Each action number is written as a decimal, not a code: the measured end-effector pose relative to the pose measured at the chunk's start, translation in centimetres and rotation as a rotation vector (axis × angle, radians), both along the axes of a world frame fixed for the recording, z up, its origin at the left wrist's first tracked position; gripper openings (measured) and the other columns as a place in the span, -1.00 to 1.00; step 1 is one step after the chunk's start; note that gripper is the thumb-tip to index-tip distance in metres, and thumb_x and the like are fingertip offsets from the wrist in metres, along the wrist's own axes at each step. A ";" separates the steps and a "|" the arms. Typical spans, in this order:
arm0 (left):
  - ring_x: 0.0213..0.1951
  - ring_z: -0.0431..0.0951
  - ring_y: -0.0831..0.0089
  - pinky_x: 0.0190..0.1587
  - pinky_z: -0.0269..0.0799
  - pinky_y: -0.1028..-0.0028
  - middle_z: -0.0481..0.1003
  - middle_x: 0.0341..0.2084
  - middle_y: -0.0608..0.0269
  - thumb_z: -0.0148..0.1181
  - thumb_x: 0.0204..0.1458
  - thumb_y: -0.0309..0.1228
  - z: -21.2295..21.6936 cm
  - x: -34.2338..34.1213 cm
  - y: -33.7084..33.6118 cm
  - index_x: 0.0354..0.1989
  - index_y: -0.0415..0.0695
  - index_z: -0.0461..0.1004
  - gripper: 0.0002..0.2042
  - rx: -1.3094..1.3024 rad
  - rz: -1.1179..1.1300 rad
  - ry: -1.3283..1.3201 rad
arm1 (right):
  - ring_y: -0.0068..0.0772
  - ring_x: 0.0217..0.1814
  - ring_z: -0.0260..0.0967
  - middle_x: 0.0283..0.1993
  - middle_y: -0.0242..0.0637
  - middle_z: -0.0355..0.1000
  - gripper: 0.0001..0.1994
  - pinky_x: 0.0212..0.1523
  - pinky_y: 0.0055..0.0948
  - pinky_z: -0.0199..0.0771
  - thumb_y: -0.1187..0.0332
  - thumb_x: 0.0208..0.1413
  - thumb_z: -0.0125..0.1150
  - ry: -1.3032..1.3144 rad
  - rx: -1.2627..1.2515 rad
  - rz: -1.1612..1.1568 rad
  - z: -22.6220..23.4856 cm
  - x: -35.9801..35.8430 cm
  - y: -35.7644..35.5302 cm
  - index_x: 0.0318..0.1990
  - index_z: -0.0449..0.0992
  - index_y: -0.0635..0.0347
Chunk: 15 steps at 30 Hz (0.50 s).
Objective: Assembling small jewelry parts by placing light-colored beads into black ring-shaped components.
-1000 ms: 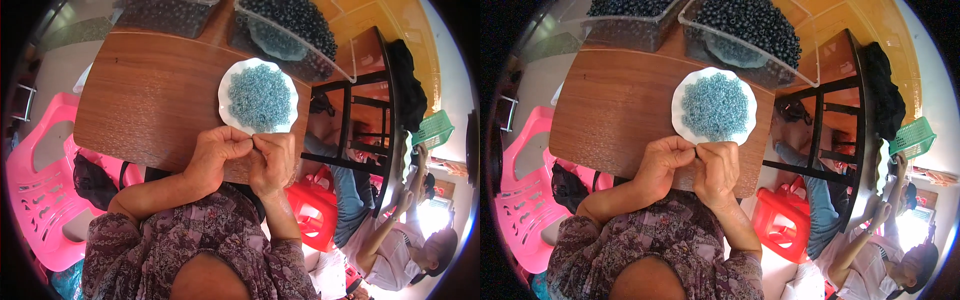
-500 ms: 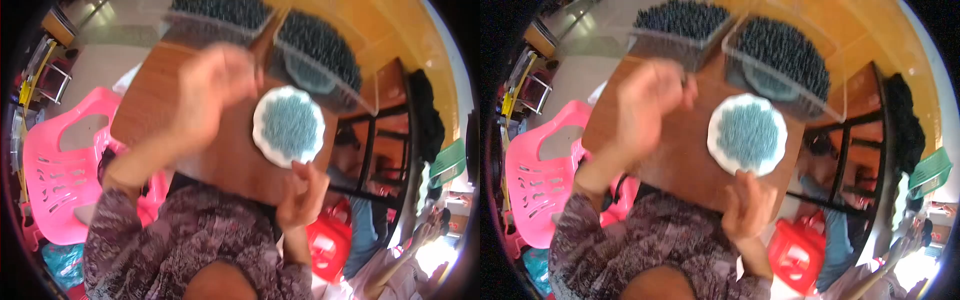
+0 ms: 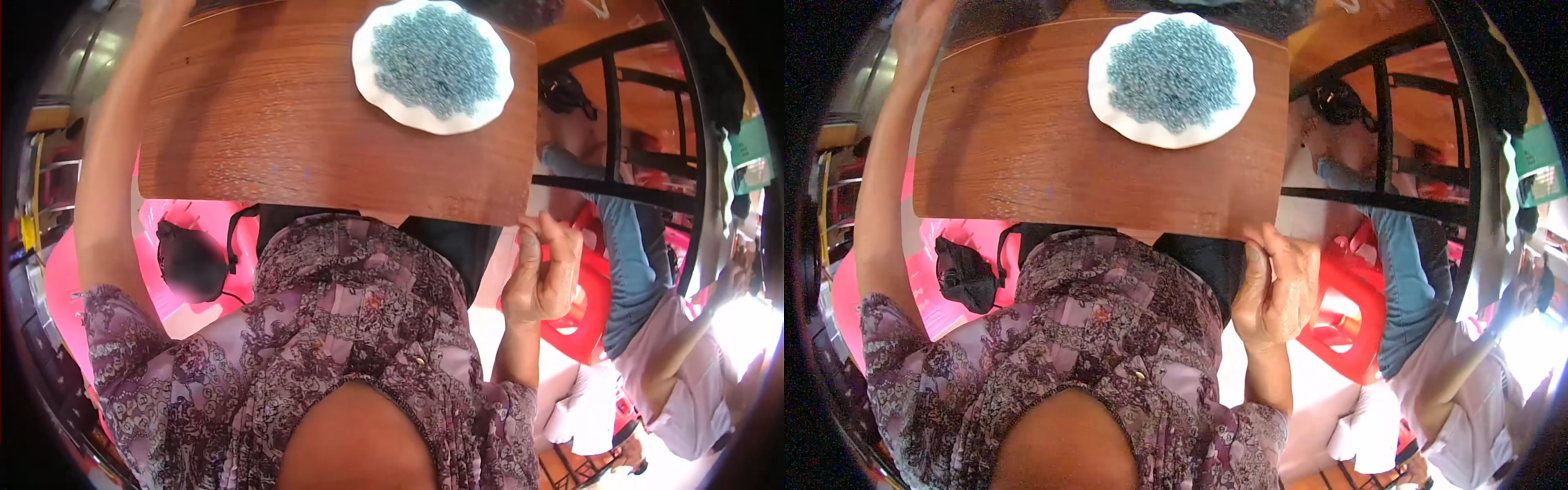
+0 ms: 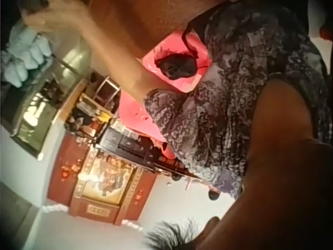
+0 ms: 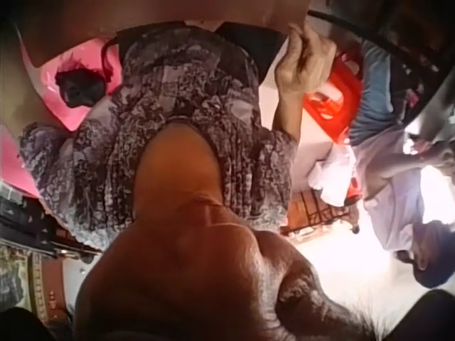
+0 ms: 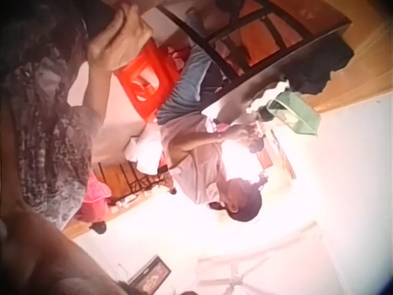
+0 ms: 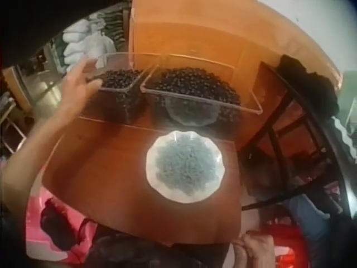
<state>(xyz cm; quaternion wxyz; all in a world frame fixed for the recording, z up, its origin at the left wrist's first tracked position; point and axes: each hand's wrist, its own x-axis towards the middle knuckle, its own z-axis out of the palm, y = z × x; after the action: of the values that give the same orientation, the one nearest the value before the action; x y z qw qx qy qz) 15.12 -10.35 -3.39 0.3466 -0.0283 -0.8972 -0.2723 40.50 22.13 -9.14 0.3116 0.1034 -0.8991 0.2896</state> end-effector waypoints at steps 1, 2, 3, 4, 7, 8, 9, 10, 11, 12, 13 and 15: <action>-0.04 0.39 0.38 -0.03 0.32 0.45 0.39 -0.13 0.15 0.20 -0.06 -0.46 -0.3 1.5 0.6 0.05 -0.25 0.30 -0.55 0.088 -0.204 0.041 | -0.33 -0.42 0.34 -0.42 -0.10 0.46 -0.75 -0.39 -0.49 0.36 0.72 -0.07 0.15 0.010 -0.020 -0.030 -0.1 0.4 0.3 -0.16 0.44 0.46; -0.05 0.39 0.40 -0.03 0.32 0.45 0.38 -0.11 0.17 0.20 -0.05 -0.47 -0.4 3.0 0.7 0.04 -0.25 0.31 -0.56 0.170 -0.392 0.083 | -0.33 -0.42 0.34 -0.42 -0.10 0.46 -0.75 -0.39 -0.49 0.36 0.72 -0.07 0.15 0.017 -0.034 -0.032 -0.1 0.4 0.5 -0.16 0.44 0.46; -0.07 0.39 0.42 -0.04 0.32 0.46 0.37 -0.11 0.19 0.20 -0.04 -0.48 -1.1 4.3 0.9 0.04 -0.25 0.32 -0.58 0.216 -0.483 0.087 | -0.32 -0.42 0.35 -0.42 -0.11 0.45 -0.76 -0.40 -0.49 0.36 0.73 -0.09 0.16 0.034 -0.002 -0.010 0.0 0.5 0.7 -0.19 0.45 0.46; -0.09 0.39 0.44 -0.05 0.33 0.47 0.37 -0.11 0.21 0.20 -0.03 -0.48 -1.3 5.6 1.0 0.03 -0.25 0.33 -0.59 0.259 -0.571 0.091 | -0.31 -0.42 0.35 -0.42 -0.12 0.45 -0.76 -0.40 -0.49 0.36 0.74 -0.11 0.17 0.055 0.028 0.013 -0.1 0.4 0.9 -0.21 0.45 0.45; -0.13 0.41 0.50 -0.04 0.31 0.53 0.43 -0.14 0.22 0.17 -0.01 -0.49 -0.5 8.6 3.4 -0.05 -0.25 0.39 -0.69 0.102 -0.503 0.012 | -0.22 -0.46 0.34 -0.44 -0.17 0.43 -0.77 -0.43 -0.41 0.36 0.72 -0.19 0.23 0.125 -0.020 0.007 -0.8 0.2 1.7 -0.29 0.49 0.37; -0.16 0.44 0.54 -0.04 0.30 0.57 0.49 -0.15 0.23 0.16 0.03 -0.48 -0.8 9.2 3.5 -0.09 -0.25 0.43 -0.74 0.024 -0.558 0.045 | -0.22 -0.47 0.34 -0.44 -0.17 0.42 -0.77 -0.44 -0.41 0.35 0.72 -0.20 0.24 0.145 -0.006 0.030 -0.8 0.4 2.1 -0.30 0.49 0.36; -0.06 0.40 0.57 0.02 0.27 0.58 0.46 -0.08 0.28 0.16 0.03 -0.50 -0.9 10.0 3.6 -0.02 -0.26 0.41 -0.69 0.074 -0.580 -0.081 | -0.22 -0.48 0.33 -0.47 -0.18 0.41 -0.76 -0.45 -0.42 0.33 0.71 -0.21 0.26 0.164 -0.039 0.037 -0.7 0.7 2.0 -0.30 0.49 0.37; -0.06 0.40 0.57 0.02 0.27 0.58 0.46 -0.08 0.28 0.16 0.03 -0.50 -0.8 10.7 4.1 -0.02 -0.26 0.41 -0.69 0.065 -0.587 -0.074 | -0.22 -0.48 0.33 -0.47 -0.18 0.41 -0.76 -0.45 -0.42 0.33 0.71 -0.21 0.26 0.173 -0.045 0.030 -0.9 0.8 2.3 -0.30 0.49 0.37; -0.07 0.40 0.58 0.01 0.28 0.58 0.46 -0.08 0.27 0.15 0.04 -0.51 -0.7 11.4 4.8 -0.03 -0.26 0.41 -0.71 0.095 -0.643 -0.089 | -0.23 -0.49 0.32 -0.48 -0.18 0.41 -0.77 -0.46 -0.43 0.32 0.70 -0.22 0.26 0.186 -0.048 0.042 -1.2 0.9 2.7 -0.32 0.49 0.36; -0.09 0.40 0.59 0.01 0.28 0.58 0.47 -0.09 0.27 0.14 0.04 -0.51 -0.7 12.1 5.5 -0.04 -0.26 0.42 -0.72 0.125 -0.700 -0.107 | -0.23 -0.49 0.32 -0.49 -0.19 0.40 -0.78 -0.47 -0.43 0.31 0.69 -0.22 0.27 0.198 -0.051 0.055 -1.4 1.2 2.9 -0.33 0.50 0.36; -0.11 0.41 0.58 0.00 0.29 0.58 0.48 -0.12 0.27 0.13 0.05 -0.53 -0.6 12.1 5.9 -0.06 -0.26 0.42 -0.73 0.130 -0.725 -0.121 | -0.23 -0.49 0.32 -0.49 -0.19 0.40 -0.78 -0.47 -0.43 0.31 0.69 -0.22 0.27 0.214 -0.058 0.047 -1.8 0.8 3.0 -0.33 0.50 0.36; -0.11 0.41 0.59 0.00 0.29 0.59 0.48 -0.14 0.28 0.13 0.05 -0.52 -0.8 11.7 6.4 -0.07 -0.26 0.43 -0.75 0.152 -0.764 -0.152 | -0.25 -0.50 0.31 -0.50 -0.20 0.41 -0.80 -0.48 -0.44 0.30 0.68 -0.23 0.28 0.163 -0.086 0.021 -2.4 0.1 3.1 -0.36 0.50 0.35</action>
<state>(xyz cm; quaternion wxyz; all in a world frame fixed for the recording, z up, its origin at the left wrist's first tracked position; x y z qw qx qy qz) 26.85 -3.96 -4.20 0.1539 -0.3142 -0.8225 -0.4484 40.62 25.18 -11.49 0.3847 0.1225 -0.8564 0.3218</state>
